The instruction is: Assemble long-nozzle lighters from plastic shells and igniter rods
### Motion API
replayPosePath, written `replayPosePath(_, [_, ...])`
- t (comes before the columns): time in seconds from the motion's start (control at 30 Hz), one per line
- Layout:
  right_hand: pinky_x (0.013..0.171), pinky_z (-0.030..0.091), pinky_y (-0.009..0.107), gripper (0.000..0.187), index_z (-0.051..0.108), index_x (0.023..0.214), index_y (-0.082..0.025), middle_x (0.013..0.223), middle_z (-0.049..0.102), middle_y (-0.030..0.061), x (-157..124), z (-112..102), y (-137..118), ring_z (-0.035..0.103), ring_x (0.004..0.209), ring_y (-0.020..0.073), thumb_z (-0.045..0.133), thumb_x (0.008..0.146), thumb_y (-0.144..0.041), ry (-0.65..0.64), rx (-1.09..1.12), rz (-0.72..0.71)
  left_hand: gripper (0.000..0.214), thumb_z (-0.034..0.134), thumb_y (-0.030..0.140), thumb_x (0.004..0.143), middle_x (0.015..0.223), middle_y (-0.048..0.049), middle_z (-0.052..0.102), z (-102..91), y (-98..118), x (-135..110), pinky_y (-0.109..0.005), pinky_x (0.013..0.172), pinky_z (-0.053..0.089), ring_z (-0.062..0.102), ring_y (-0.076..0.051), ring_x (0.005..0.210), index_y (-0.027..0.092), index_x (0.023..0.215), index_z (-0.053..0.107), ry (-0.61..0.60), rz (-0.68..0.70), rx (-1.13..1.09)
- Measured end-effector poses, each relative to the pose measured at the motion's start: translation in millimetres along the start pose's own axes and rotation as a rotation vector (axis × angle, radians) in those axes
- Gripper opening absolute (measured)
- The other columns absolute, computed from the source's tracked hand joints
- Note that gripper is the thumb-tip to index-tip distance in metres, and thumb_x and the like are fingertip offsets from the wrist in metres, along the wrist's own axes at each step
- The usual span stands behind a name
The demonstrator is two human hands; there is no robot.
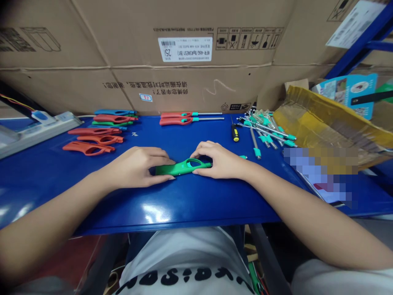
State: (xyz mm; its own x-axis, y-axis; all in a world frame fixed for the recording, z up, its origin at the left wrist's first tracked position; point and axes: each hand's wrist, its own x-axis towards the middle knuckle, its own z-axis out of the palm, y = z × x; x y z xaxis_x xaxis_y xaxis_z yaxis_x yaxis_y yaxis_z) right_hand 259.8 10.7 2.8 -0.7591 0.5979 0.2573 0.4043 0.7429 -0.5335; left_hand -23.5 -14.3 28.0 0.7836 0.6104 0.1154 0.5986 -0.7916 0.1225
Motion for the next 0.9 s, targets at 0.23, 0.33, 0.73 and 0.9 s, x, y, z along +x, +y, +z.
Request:
replayPosePath(0.23, [0.092,0.042,0.042,0.030,0.069,0.113,-0.018,0.109,0.068,0.0095,-1.7,1.1,-2.7,0.062,0.102,0.0253,0.071,0.091,-0.038,-0.042,-0.200,-0.034,0.026,0.061,0.039,0.094,0.091,-0.0032,0.072,5.6,8.8,0.7,-0.030,0.066,0.048,0.070,-0.021,0.082,0.021,0.105,0.076,0.024,0.028,0.157])
replayPosePath(0.33, [0.090,0.042,0.041,0.032,0.070,0.118,-0.016,0.108,0.068,0.0109,-2.2,0.5,-4.0,0.062,0.099,0.0257,0.066,0.094,-0.038,-0.057,-0.364,-0.105,0.024,0.059,0.034,0.093,0.086,-0.0038,0.071,8.3,14.2,2.1,-0.032,0.063,0.047,0.068,-0.021,0.078,0.018,0.100,0.076,0.047,0.022,0.242])
replayPosePath(0.73, [0.084,0.038,0.038,0.034,0.071,0.108,-0.013,0.100,0.073,0.0103,-1.5,-4.3,-0.3,0.063,0.090,0.0226,0.045,0.106,-0.034,-0.051,-0.615,-0.253,0.031,0.047,0.036,0.105,0.099,-0.0074,0.071,15.2,2.3,5.2,-0.032,0.077,0.052,0.067,-0.022,0.092,0.017,0.112,0.070,0.103,-0.015,0.138])
replayPosePath(0.9, [0.083,0.038,0.037,0.034,0.071,0.106,-0.014,0.095,0.074,0.0092,-1.8,-2.1,-0.1,0.066,0.087,0.0206,0.043,0.107,-0.033,-0.024,-0.589,-0.255,0.033,0.044,0.036,0.106,0.096,-0.0077,0.070,16.5,0.9,5.7,-0.032,0.079,0.051,0.065,-0.022,0.090,0.016,0.108,0.070,0.115,0.005,0.075])
